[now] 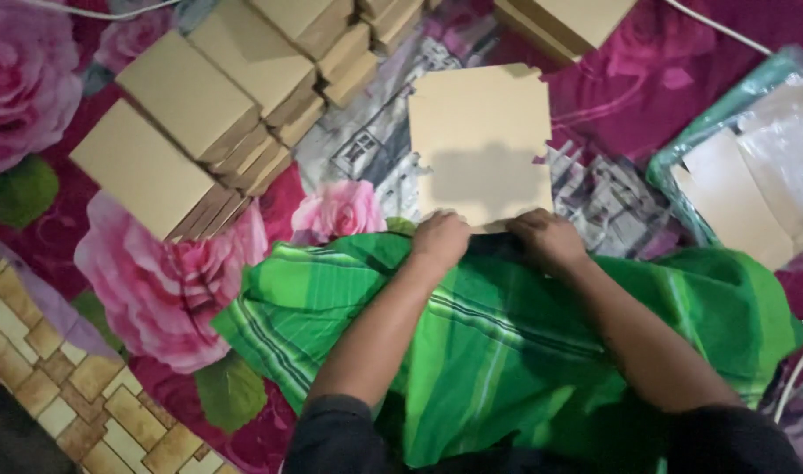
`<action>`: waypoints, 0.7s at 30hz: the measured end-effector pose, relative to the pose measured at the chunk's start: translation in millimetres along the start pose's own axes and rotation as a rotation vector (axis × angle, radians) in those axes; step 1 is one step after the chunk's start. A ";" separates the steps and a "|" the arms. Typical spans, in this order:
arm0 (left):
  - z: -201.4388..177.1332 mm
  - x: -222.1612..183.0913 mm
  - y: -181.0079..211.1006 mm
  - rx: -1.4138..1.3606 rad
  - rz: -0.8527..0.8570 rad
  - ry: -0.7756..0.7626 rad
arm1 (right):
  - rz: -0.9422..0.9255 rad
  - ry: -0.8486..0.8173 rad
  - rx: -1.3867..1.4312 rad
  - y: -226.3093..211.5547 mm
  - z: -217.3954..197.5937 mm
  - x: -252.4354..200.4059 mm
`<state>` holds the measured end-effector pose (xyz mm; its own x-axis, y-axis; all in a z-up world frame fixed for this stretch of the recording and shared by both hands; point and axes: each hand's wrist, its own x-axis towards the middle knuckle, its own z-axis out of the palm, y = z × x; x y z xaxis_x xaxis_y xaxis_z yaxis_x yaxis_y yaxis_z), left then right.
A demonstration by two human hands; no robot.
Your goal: The person picks up flat cardboard sheets and folds them into small rectangular boxes, handling one sheet at a time by hand to tuck in the flaps.
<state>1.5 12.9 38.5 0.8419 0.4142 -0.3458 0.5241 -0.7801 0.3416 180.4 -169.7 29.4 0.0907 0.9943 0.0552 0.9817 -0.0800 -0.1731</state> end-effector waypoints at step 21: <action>4.4 -29.6 15.2 0.383 0.439 0.526 | -0.301 0.223 -0.107 -16.0 8.2 22.2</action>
<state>-16.0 -13.3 50.1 0.9621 0.1237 0.2430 0.1292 -0.9916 -0.0068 165.3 -145.8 25.3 -0.1817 0.9359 0.3019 0.9808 0.1947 -0.0133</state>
